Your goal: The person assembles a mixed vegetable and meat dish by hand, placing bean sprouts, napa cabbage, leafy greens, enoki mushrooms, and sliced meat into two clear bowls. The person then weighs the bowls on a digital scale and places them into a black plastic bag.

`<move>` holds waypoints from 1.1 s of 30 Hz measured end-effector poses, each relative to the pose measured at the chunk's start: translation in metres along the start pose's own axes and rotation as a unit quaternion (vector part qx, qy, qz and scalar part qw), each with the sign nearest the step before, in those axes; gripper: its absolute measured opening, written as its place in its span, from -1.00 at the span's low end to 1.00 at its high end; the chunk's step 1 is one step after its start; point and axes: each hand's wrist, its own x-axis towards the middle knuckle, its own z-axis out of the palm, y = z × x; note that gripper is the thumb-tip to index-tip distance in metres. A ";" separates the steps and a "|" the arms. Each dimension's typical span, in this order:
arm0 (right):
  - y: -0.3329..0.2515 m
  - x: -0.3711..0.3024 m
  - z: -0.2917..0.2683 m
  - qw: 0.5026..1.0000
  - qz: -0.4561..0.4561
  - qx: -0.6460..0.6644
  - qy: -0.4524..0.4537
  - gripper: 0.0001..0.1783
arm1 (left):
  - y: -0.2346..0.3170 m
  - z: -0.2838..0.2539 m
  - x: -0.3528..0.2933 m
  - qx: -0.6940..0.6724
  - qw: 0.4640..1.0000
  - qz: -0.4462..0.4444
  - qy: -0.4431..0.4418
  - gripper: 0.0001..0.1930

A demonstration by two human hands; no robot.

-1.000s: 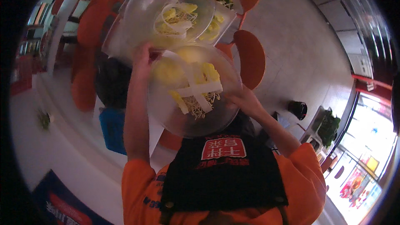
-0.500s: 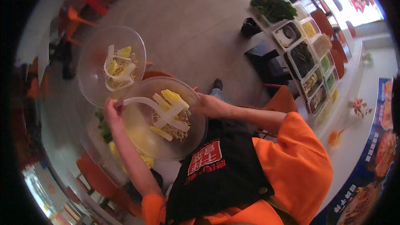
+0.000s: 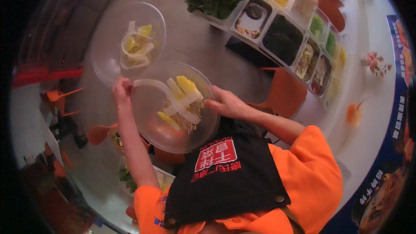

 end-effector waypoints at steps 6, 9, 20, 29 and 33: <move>-0.041 -0.058 0.004 1.000 0.013 0.022 -0.004 -0.40 | 0.047 -0.002 -0.030 0.068 0.994 -0.012 -0.079 -0.91; -0.048 -0.071 -0.012 0.988 0.020 0.120 -0.091 -0.39 | 0.057 0.000 -0.036 0.071 0.989 -0.004 -0.132 -0.86; 0.145 0.089 -0.077 0.922 0.017 -0.247 0.298 -0.69 | 0.057 0.004 -0.044 0.067 0.991 0.076 -0.092 -0.77; 0.220 0.143 -0.007 0.875 0.118 -0.343 0.320 -0.63 | 0.063 0.015 -0.039 0.089 0.979 0.068 -0.168 -0.71; 0.204 0.126 -0.003 0.892 0.065 -0.340 0.291 -0.72 | 0.070 0.019 -0.045 0.094 0.977 0.087 -0.172 -0.72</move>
